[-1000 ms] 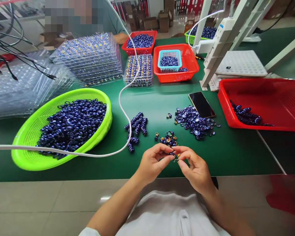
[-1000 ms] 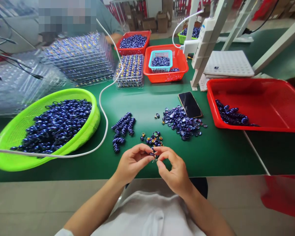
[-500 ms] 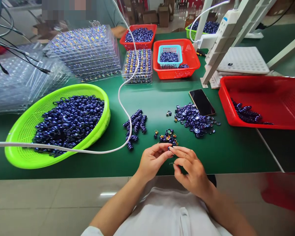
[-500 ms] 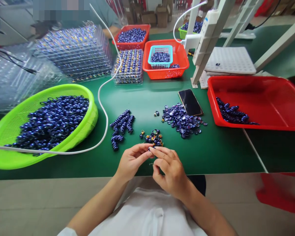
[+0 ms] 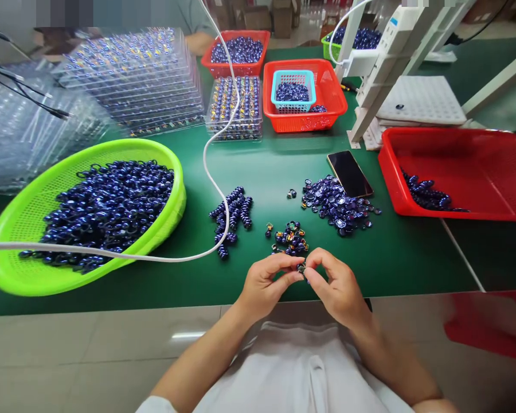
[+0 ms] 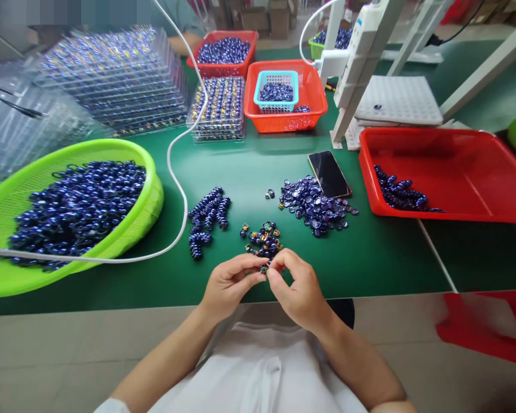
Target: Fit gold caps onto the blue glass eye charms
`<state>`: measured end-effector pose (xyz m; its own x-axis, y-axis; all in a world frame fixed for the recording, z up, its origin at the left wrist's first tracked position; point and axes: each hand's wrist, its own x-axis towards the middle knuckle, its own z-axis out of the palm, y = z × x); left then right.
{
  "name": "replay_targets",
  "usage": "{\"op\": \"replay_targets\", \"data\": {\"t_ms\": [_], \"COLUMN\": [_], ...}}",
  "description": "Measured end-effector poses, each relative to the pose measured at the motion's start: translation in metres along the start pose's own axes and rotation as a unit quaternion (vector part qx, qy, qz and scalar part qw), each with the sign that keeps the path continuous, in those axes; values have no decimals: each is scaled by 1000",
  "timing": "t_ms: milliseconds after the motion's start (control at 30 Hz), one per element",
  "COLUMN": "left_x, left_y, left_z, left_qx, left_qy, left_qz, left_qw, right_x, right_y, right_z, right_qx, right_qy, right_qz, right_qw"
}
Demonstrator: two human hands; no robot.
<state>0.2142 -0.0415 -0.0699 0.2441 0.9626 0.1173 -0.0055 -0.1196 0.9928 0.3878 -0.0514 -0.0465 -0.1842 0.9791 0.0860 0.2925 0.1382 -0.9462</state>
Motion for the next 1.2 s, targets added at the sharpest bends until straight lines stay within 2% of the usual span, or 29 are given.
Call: {"op": "replay_targets", "data": {"t_ms": [333,567,633,700,767,833,1033,1200], "left_x": [0,-5,-6,-6,-4,-2,5,7], "left_y": [2,7,9,10,13,15,17,19], "left_z": [1,5,6,7,7,6,4,7], "left_qx": [45,71,58,7,-64,-120,-152,-144], "left_qy": [0,16,30,56,84,101,111,102], "left_qz": [73,58,7,-82,-169,-218,-232,-244], "left_qw": [996,996,998,995,980,963,954,954], "right_x": [2,7,7,8,6,4,-8,-11], "right_y": [9,13,12,12,12,14,23,20], "right_z": [2,4,6,6,5,2,-7,-10], "right_qx": [36,49,29,29,50,60,9,-34], "right_qy": [-25,-34,-27,-26,-38,-41,-6,-3], "right_qz": [98,138,128,114,102,85,-6,-110], "right_qw": [994,989,991,993,993,994,1000,993]}}
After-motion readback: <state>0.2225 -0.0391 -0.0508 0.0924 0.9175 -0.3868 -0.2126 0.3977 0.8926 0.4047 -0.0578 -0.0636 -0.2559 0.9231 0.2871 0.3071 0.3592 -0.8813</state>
